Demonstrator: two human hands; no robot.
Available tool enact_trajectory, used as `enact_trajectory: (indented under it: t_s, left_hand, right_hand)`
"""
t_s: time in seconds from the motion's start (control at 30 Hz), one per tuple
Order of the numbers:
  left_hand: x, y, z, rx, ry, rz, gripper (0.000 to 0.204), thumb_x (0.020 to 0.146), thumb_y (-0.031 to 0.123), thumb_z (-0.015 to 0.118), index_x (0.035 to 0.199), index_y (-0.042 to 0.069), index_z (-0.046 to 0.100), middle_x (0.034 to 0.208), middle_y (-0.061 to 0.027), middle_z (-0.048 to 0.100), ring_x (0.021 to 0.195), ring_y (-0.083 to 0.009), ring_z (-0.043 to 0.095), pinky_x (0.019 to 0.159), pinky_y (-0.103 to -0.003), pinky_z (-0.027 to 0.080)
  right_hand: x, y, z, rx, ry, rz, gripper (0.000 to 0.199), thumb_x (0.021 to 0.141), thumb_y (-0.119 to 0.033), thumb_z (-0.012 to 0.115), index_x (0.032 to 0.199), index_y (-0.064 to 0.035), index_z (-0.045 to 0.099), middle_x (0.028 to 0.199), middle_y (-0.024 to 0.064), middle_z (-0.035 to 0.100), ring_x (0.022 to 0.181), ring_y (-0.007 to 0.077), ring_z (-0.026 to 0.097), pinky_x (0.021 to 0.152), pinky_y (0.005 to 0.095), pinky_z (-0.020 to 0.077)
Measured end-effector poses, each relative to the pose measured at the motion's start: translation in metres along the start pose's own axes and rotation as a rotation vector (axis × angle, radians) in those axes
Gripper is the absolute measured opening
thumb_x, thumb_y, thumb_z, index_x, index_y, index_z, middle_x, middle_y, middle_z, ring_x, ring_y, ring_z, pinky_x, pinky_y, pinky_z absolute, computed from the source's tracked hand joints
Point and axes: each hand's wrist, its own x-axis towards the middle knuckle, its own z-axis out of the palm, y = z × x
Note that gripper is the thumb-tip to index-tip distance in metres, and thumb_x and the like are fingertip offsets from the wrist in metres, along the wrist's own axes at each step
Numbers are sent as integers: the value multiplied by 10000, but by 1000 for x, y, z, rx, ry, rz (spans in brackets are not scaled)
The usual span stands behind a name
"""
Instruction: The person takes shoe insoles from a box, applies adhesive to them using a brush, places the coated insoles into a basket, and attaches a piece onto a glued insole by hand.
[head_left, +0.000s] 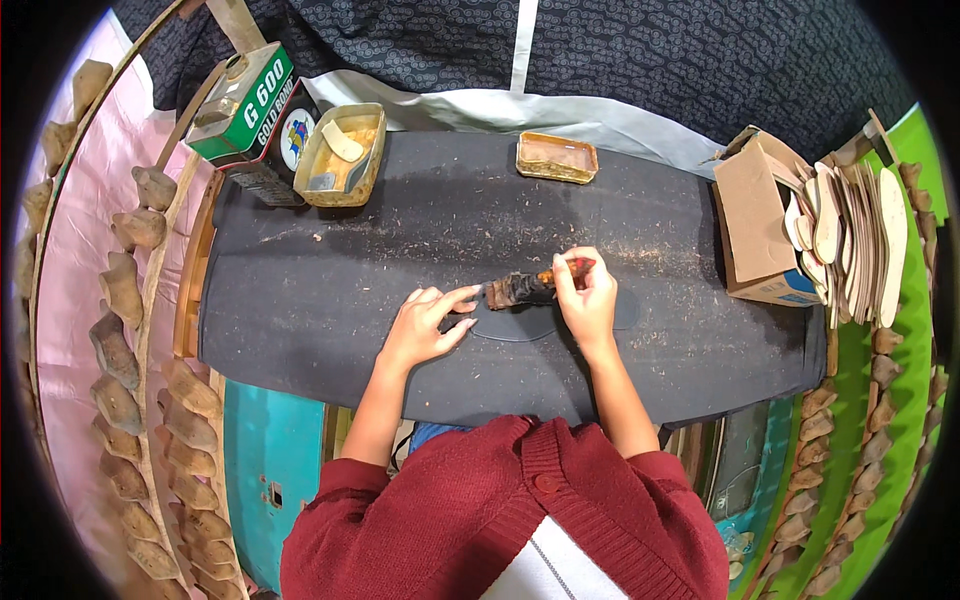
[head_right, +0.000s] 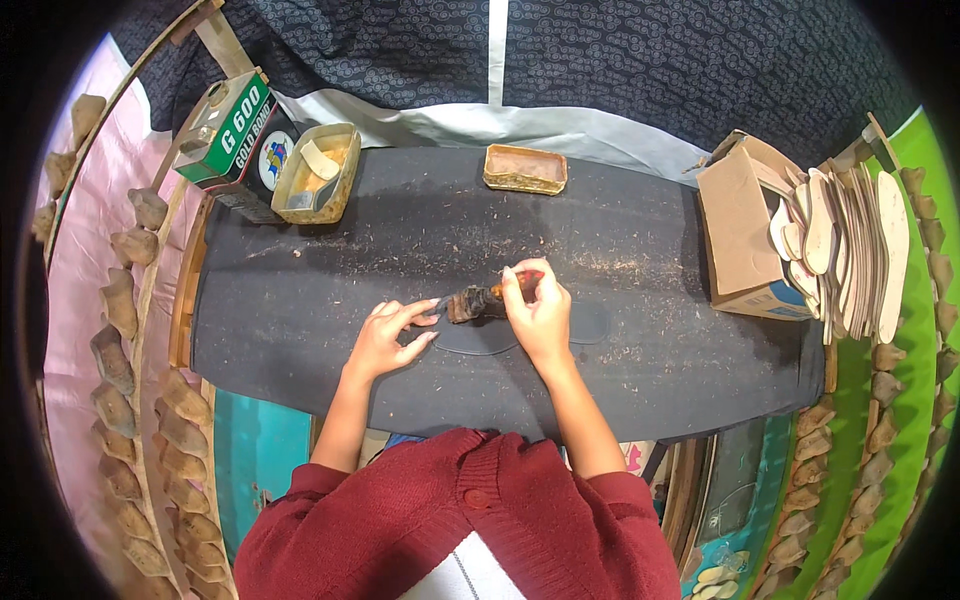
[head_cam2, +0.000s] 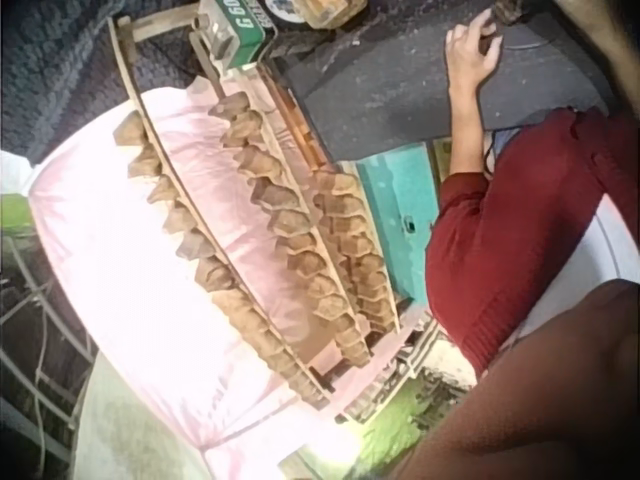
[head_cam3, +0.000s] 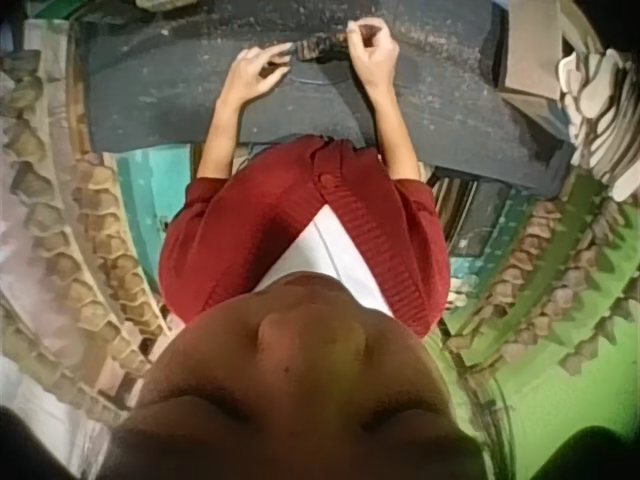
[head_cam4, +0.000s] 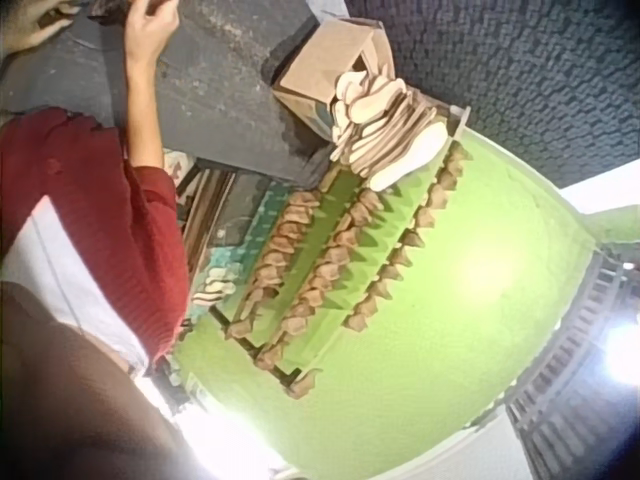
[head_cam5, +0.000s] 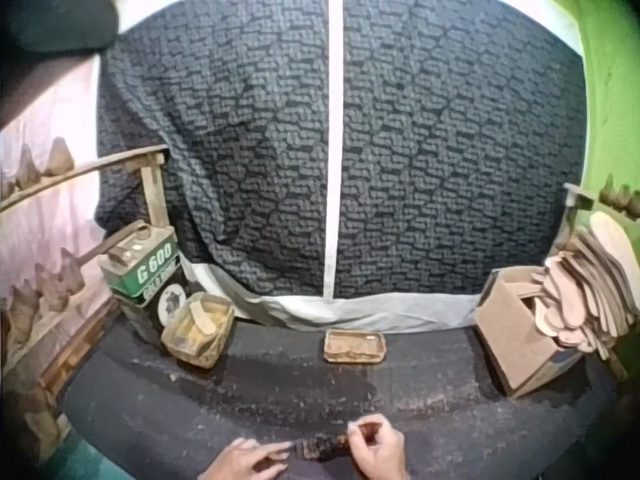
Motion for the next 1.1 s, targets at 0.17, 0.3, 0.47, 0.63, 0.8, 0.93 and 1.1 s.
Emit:
enact_trajectory:
  t_s: [0.17,0.3,0.47,0.63,0.8,0.93,1.1]
  left_hand:
    - [-1,-3,-2,17,-5,-9,537,611,242,714,1098,115,528,829,24,642,687,-154,524,692,-290,393]
    - [-1,-6,-2,-16,-23,-13,615,561,331,721,1110,136,522,837,28,638,720,-158,523,720,-300,391]
    - [-2,-6,-1,-57,-70,-75,622,563,348,713,1120,156,516,843,34,633,752,-159,520,736,-308,387]
    - [-1,-6,-1,-73,-45,-74,649,544,337,724,1130,161,509,827,33,634,729,-156,523,724,-297,387]
    - [4,-4,0,-67,-70,-74,657,542,335,726,1134,155,506,822,28,634,707,-161,520,715,-297,390]
    - [3,-7,1,-78,-48,-67,653,541,328,727,1129,146,509,832,18,638,677,-167,505,698,-296,393]
    - [2,-8,1,-71,-60,-86,639,546,323,725,1121,141,515,834,18,641,660,-166,493,686,-289,392]
  right_hand:
    - [-1,15,-20,-15,37,-41,90,805,-90,556,821,-24,496,659,-7,520,596,40,479,511,182,400]
    - [2,28,-64,25,200,-15,85,816,-79,543,837,-21,484,704,-8,498,625,43,461,555,184,392]
    - [2,17,-93,-205,316,35,72,806,-64,545,819,-12,497,659,-2,503,580,48,457,537,189,397]
    - [-15,3,-49,-162,202,-65,86,792,-73,565,816,-11,511,658,20,529,597,69,487,542,213,418]
    - [-21,5,5,-32,59,-72,100,790,-96,574,807,-27,504,626,10,542,545,53,484,479,203,397]
    - [-22,10,2,-34,66,-81,102,792,-88,569,815,-17,500,627,15,533,532,48,468,455,199,383]
    - [-24,16,-44,-89,171,-43,103,804,-86,559,841,-16,494,706,10,513,638,59,468,557,196,402]
